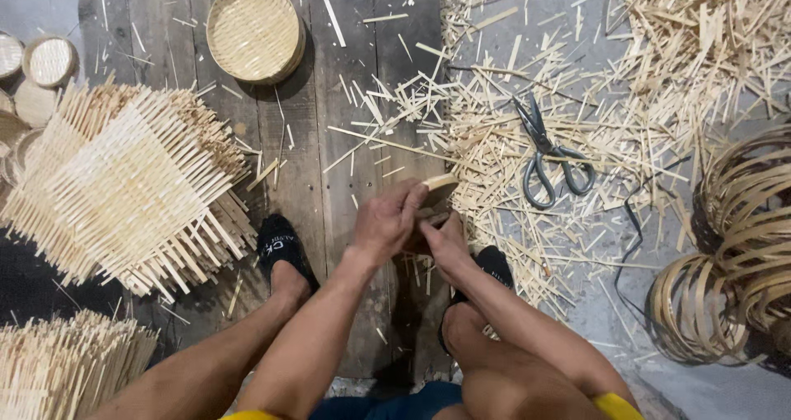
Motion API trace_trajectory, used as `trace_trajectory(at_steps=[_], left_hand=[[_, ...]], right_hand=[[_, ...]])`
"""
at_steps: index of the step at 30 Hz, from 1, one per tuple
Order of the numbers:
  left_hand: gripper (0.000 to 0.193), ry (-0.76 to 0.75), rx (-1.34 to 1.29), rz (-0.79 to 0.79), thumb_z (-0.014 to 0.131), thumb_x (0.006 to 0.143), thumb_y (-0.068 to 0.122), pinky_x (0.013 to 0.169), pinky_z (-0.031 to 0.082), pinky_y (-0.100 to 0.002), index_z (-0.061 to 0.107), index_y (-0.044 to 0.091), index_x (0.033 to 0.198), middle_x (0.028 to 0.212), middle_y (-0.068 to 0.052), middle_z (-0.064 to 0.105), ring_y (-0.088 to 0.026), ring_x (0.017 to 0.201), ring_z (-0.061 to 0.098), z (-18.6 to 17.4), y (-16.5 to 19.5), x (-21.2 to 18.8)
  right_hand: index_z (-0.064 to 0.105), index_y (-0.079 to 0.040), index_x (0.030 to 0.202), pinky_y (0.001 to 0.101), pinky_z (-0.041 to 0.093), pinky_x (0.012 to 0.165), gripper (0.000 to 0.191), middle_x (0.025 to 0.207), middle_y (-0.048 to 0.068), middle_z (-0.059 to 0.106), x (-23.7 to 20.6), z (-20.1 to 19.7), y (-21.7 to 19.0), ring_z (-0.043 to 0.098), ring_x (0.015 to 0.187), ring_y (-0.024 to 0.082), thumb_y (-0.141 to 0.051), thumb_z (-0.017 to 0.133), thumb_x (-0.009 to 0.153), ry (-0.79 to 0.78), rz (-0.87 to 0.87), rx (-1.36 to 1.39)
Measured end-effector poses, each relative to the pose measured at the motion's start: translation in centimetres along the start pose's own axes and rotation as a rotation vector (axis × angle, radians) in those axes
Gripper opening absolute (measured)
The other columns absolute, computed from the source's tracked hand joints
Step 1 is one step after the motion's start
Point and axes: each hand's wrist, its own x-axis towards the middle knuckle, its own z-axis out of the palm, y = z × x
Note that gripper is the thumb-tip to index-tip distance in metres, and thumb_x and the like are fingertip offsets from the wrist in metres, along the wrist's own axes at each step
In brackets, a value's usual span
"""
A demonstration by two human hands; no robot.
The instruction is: The person sits on the floor and repeatedly trims the protruding bamboo strips from the rim of a small round basket using shears. After each trim, the person places the finished basket aside and picks up a new one to repeat the process.
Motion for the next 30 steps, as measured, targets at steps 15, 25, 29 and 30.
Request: trace_trajectory(at_steps=[15, 25, 29, 30], left_hand=[[0.057, 0.523, -0.719, -0.605, 0.062, 0.103, 0.047, 0.072, 0.058, -0.041, 0.067, -0.008, 0.116, 0.101, -0.015, 0.072, -0.023, 0.087, 0.069, -6.7, -18.0, 3.4], [0.042, 0.453, -1.221, -0.797, 0.041, 0.106, 0.031, 0.091, 0.062, -0.046, 0.051, -0.001, 0.131, 0.115, -0.022, 0.070, -0.031, 0.102, 0.073, -8.0, -13.5, 1.3], [0.039, 0.416, -1.369, -0.496, 0.042, 0.108, 0.022, 0.098, 0.058, -0.043, 0.049, -0.004, 0.137, 0.126, -0.019, 0.067, -0.028, 0.109, 0.070, -5.2, -13.1, 0.3], [0.043, 0.355, -1.392, -0.441, 0.040, 0.111, 0.022, 0.098, 0.057, -0.042, 0.050, -0.010, 0.136, 0.126, -0.023, 0.067, -0.030, 0.109, 0.070, -4.3, -13.1, -0.1]], right_hand=[[0.050, 0.004, 0.143, 0.0458, 0.055, 0.102, 0.064, 0.134, 0.021, 0.062, -2.2, -10.8, 3.0, 0.063, 0.120, 0.032, -0.031, 0.068, 0.093, -0.235, -0.024, 0.523], [0.061, 0.012, 0.132, 0.0357, 0.060, 0.079, 0.042, 0.124, 0.029, 0.070, 5.1, -4.8, 3.6, 0.072, 0.098, 0.030, -0.008, 0.060, 0.095, 0.105, 0.006, -0.107], [0.049, 0.007, 0.134, 0.0386, 0.065, 0.068, 0.063, 0.115, 0.027, 0.069, 1.3, -6.3, 1.3, 0.077, 0.090, 0.029, -0.047, 0.033, 0.106, 0.250, 0.122, 0.083], [0.052, 0.007, 0.135, 0.0376, 0.063, 0.066, 0.059, 0.114, 0.025, 0.070, 0.4, -6.4, 0.9, 0.077, 0.085, 0.030, -0.042, 0.043, 0.103, 0.298, 0.067, -0.135]])
